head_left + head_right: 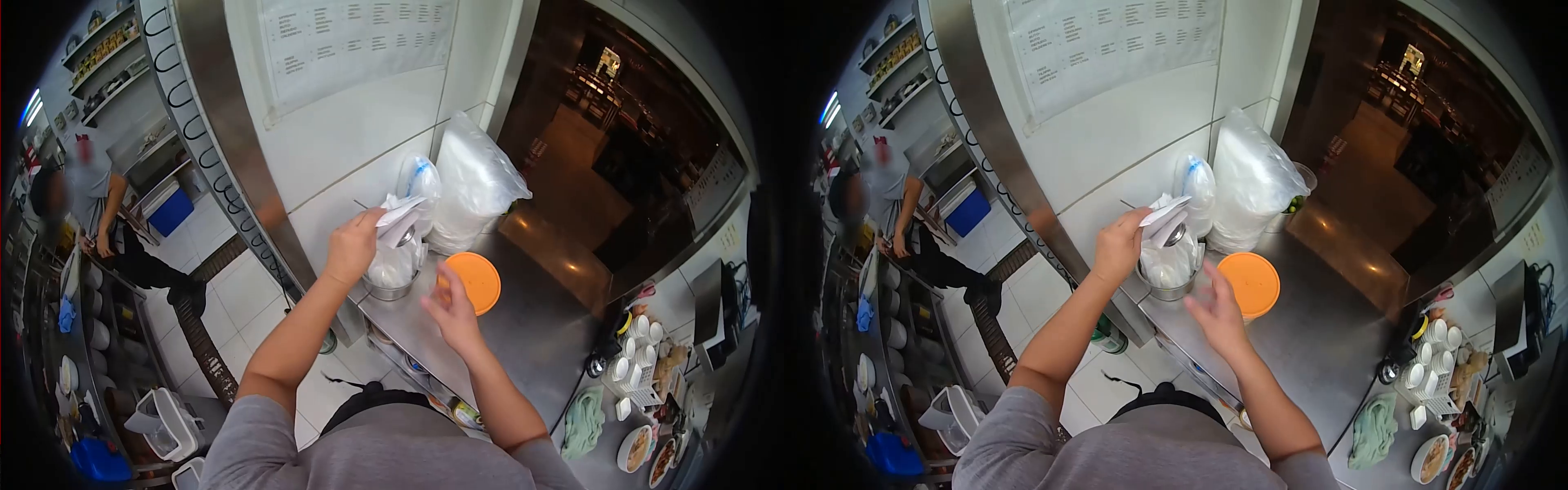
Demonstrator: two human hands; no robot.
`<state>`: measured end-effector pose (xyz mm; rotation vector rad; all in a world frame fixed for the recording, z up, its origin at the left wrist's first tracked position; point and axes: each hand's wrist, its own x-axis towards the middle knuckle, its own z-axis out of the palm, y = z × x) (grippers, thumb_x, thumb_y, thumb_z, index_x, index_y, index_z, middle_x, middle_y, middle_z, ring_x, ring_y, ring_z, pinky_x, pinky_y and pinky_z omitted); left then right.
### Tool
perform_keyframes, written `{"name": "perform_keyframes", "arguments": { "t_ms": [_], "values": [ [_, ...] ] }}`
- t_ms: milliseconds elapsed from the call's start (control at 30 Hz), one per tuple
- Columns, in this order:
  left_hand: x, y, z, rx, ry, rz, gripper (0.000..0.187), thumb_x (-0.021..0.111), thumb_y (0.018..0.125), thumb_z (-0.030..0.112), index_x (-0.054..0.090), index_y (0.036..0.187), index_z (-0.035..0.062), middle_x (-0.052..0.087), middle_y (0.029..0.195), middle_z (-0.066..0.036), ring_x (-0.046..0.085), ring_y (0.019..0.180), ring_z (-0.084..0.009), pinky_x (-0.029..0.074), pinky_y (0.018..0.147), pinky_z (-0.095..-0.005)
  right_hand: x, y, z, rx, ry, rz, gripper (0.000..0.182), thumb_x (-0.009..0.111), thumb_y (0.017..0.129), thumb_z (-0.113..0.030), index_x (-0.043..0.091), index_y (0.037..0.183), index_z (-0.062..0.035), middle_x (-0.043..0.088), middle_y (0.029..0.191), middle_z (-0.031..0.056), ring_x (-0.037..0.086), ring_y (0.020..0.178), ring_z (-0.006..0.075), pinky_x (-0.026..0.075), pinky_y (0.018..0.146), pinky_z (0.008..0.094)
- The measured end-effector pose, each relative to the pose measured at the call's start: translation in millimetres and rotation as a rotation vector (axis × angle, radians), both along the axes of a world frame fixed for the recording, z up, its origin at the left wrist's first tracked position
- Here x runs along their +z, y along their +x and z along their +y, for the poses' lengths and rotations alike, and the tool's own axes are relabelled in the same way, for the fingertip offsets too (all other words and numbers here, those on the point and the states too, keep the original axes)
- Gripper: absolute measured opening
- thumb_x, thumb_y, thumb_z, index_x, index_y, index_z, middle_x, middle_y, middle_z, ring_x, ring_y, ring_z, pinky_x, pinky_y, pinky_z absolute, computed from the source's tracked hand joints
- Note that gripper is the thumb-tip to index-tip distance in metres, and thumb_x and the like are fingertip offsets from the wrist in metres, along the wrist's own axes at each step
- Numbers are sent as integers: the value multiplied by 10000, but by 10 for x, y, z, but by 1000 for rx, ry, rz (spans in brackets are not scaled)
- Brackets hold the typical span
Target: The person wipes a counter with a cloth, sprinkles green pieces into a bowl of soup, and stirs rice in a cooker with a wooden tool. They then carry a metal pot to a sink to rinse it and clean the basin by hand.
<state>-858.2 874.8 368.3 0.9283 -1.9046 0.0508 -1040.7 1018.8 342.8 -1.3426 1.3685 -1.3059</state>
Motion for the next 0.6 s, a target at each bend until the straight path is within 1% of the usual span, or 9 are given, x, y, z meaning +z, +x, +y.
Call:
{"name": "perform_keyframes", "arguments": {
  "t_ms": [133,167,233,267,300,333,400,467,600],
  "values": [
    [36,-93,202,-6,99,248,260,593,846,54,605,1105,69,678,929,-103,660,727,-245,516,647,-318,198,42,-652,-41,-274,258,817,734,762,-135,281,1442,-140,327,1419,148,415,1241,258,402,978,418],
    [-87,-102,216,-99,407,494,252,594,872,88,595,1120,46,673,926,-97,647,747,-205,507,667,-307,223,60,-727,28,-211,-45,757,727,758,-116,335,1405,-128,365,1379,162,439,1215,276,413,968,386],
    [2,-175,385,-414,806,1000,289,627,894,144,578,1125,-23,638,982,-58,602,887,-155,493,783,-298,245,54,-809,55,-155,-101,724,731,747,-114,369,1374,-120,399,1336,162,452,1199,280,414,961,376],
    [-48,-244,413,-401,791,1000,289,627,894,144,578,1125,-23,638,982,-58,602,887,-155,493,783,-298,248,50,-839,61,-88,-150,692,734,736,-112,403,1343,-111,434,1293,162,464,1184,284,415,955,367],
    [-125,-315,433,-375,718,912,307,635,890,147,571,1140,-20,636,1006,-60,599,908,-151,489,796,-294,301,84,-833,-21,-129,108,629,739,706,-111,453,1266,-92,485,1199,166,518,1101,324,436,916,380],
    [-196,-403,436,-350,653,826,326,642,886,150,563,1154,-16,634,1029,-63,597,930,-148,485,808,-291,325,91,-832,-11,-128,104,629,739,706,-111,453,1266,-92,485,1199,166,518,1101,324,436,916,380],
    [-203,-478,422,-345,670,885,344,671,864,158,569,1143,-16,634,1043,-66,595,944,-150,484,815,-295,343,94,-816,-98,-356,491,622,743,683,-120,461,1237,-84,491,1167,196,547,1025,359,463,863,401],
    [-295,-447,377,-342,976,1078,354,679,849,152,583,1140,-25,649,978,-74,611,863,-185,491,785,-313,385,38,-803,-78,-357,460,581,723,684,-108,469,1205,-76,484,1168,219,530,1027,395,467,853,423],
    [-294,-481,349,-263,908,948,324,669,849,149,610,1112,-31,678,938,-111,630,838,-208,496,776,-330,384,-48,-710,-36,-348,574,542,705,680,-74,476,1172,-69,471,1183,215,494,1076,400,452,875,435]
  ]
}}
